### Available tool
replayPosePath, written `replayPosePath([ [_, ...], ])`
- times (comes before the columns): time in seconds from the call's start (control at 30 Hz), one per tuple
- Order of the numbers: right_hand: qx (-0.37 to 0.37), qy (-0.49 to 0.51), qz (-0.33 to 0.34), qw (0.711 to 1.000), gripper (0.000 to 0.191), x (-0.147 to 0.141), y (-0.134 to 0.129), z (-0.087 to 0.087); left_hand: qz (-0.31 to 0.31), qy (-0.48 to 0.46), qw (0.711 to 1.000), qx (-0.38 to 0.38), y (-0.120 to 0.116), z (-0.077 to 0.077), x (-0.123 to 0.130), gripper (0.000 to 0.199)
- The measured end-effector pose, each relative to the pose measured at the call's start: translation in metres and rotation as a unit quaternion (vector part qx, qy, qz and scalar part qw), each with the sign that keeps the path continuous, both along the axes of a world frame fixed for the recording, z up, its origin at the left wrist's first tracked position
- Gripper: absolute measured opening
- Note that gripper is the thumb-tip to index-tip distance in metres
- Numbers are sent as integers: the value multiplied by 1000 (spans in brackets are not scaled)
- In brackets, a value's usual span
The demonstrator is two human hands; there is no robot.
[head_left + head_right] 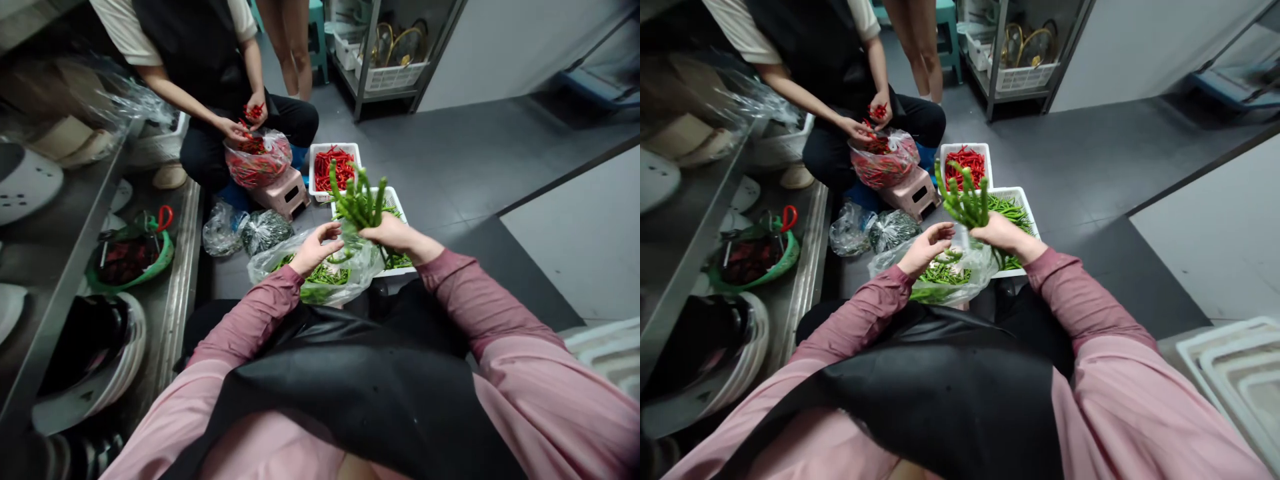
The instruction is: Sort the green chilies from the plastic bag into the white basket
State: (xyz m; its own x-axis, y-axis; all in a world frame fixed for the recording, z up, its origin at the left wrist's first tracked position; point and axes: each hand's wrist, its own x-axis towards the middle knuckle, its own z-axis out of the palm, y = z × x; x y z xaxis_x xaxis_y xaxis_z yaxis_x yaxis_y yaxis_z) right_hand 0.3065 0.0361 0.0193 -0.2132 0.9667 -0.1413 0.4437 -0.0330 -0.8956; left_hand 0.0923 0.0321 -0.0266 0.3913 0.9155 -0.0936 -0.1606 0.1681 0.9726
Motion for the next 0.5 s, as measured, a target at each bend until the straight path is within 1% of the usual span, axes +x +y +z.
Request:
replayPosePath([
  [0.07,23,-79,-80,993,24,40,22,-3,11,12,997,-77,6,-10,-2,48],
  [0.1,21,-125,-108,986,27,59,33,-10,19,13,991,-128,10,-17,-3,43],
  [0.17,4,-226,-155,962,31,90,54,-34,48,18,973,-224,17,-36,-6,31],
  [0.2,-13,-273,-167,947,33,102,63,-50,67,31,965,-252,19,-47,-9,27],
  [0.23,-31,-310,-177,934,35,110,72,-68,82,58,960,-260,20,-58,-12,23],
  [0.27,-53,-336,-183,922,38,116,80,-87,88,105,960,-243,20,-69,-15,19],
  [0.3,-75,-353,-188,914,41,119,88,-105,80,168,961,-204,17,-79,-19,14],
  [0.33,-94,-362,-193,907,43,121,94,-122,54,238,959,-147,12,-88,-24,10],
  [0.37,-110,-366,-196,903,45,120,100,-138,13,306,949,-78,6,-96,-28,6],
  [0.4,-123,-369,-196,900,48,119,105,-152,-40,366,930,-4,-1,-102,-32,7],
  [0.43,-133,-373,-195,897,54,118,109,-164,-101,411,903,70,-9,-106,-35,11],
  [0.5,-147,-402,-184,885,76,116,116,-182,-233,457,835,199,-22,-110,-36,23],
])
